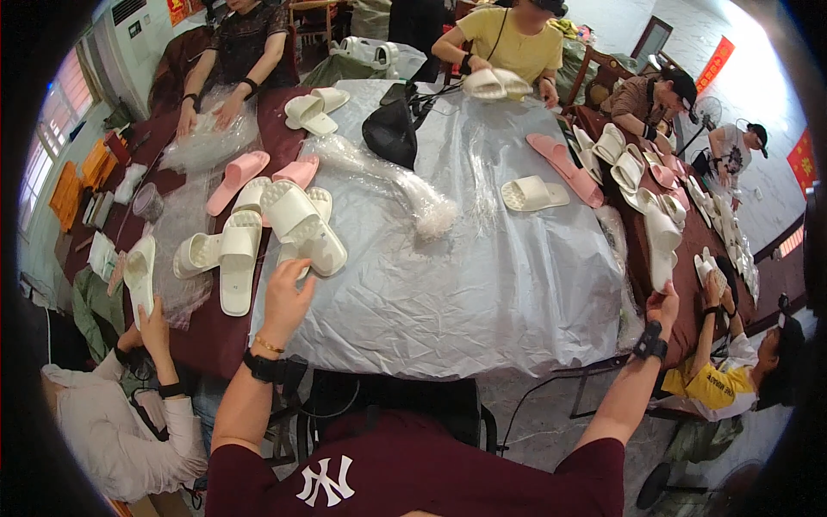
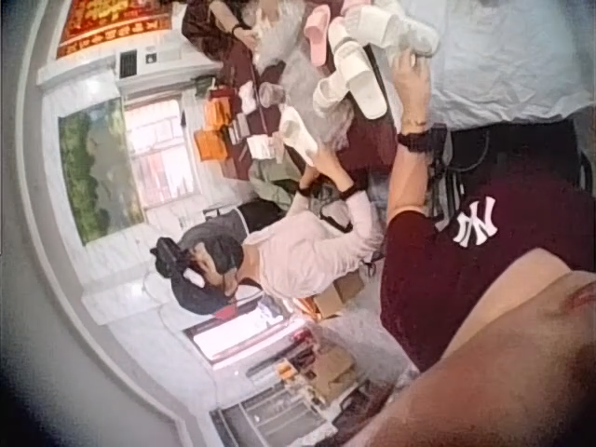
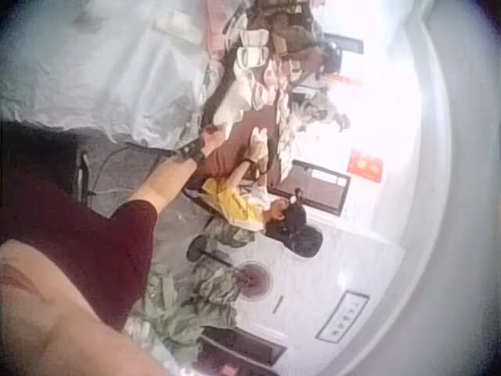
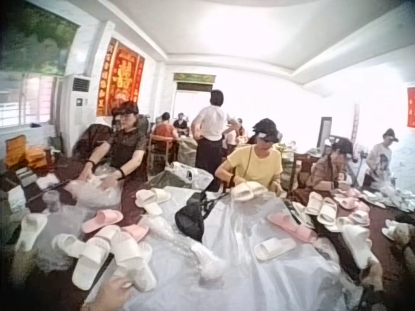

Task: Assembling and inspecting white slippers at a manufacturing production table.

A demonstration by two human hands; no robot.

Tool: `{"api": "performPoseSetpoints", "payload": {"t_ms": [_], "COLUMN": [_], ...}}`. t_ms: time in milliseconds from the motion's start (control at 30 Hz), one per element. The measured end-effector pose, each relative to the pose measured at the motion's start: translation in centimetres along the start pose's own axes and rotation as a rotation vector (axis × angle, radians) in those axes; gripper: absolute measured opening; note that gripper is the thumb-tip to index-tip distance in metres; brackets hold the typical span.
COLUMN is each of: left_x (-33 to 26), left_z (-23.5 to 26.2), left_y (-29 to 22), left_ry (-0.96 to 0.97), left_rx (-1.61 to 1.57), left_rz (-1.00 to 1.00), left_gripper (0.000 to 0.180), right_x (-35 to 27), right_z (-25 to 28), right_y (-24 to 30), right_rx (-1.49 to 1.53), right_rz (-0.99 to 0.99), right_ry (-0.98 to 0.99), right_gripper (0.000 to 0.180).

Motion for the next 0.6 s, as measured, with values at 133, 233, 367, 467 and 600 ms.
{"api": "performPoseSetpoints", "payload": {"t_ms": [133, 233, 367, 467, 600], "left_x": [-0.7, -0.3, 0.1, 0.7, 0.8], "left_z": [-2.7, -4.6, -6.0, -6.3, -4.3], "left_y": [-0.8, -1.6, 0.0, 1.7, 4.4], "left_ry": [0.083, 0.177, 0.218, 0.239, 0.201], "left_rx": [0.165, 0.273, 0.468, 0.595, 0.702], "left_rz": [-0.183, -0.276, -0.289, -0.205, -0.129], "left_gripper": [0.034, 0.038, 0.046, 0.045, 0.045], "right_x": [-8.7, -16.2, -21.7, -26.3, -29.4], "right_z": [-5.2, -8.9, -12.8, -16.7, -20.8], "right_y": [3.5, 5.0, 2.3, -2.3, -9.5], "right_rx": [0.272, 0.245, 0.121, 0.031, 0.055], "right_rz": [0.064, 0.151, 0.072, -0.021, -0.407], "right_ry": [0.432, 0.620, 0.767, 0.700, 0.773], "right_gripper": [0.014, 0.025, 0.036, 0.042, 0.029]}}
Point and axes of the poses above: each hand's wrist, its own x-axis towards the middle knuckle, its own z-axis out of the back of the hand, y = z × x, the point moved 2 cm from there along x, towards the middle knuckle, and after that the axes turned 9 degrees about y, right-handed, at the moved point
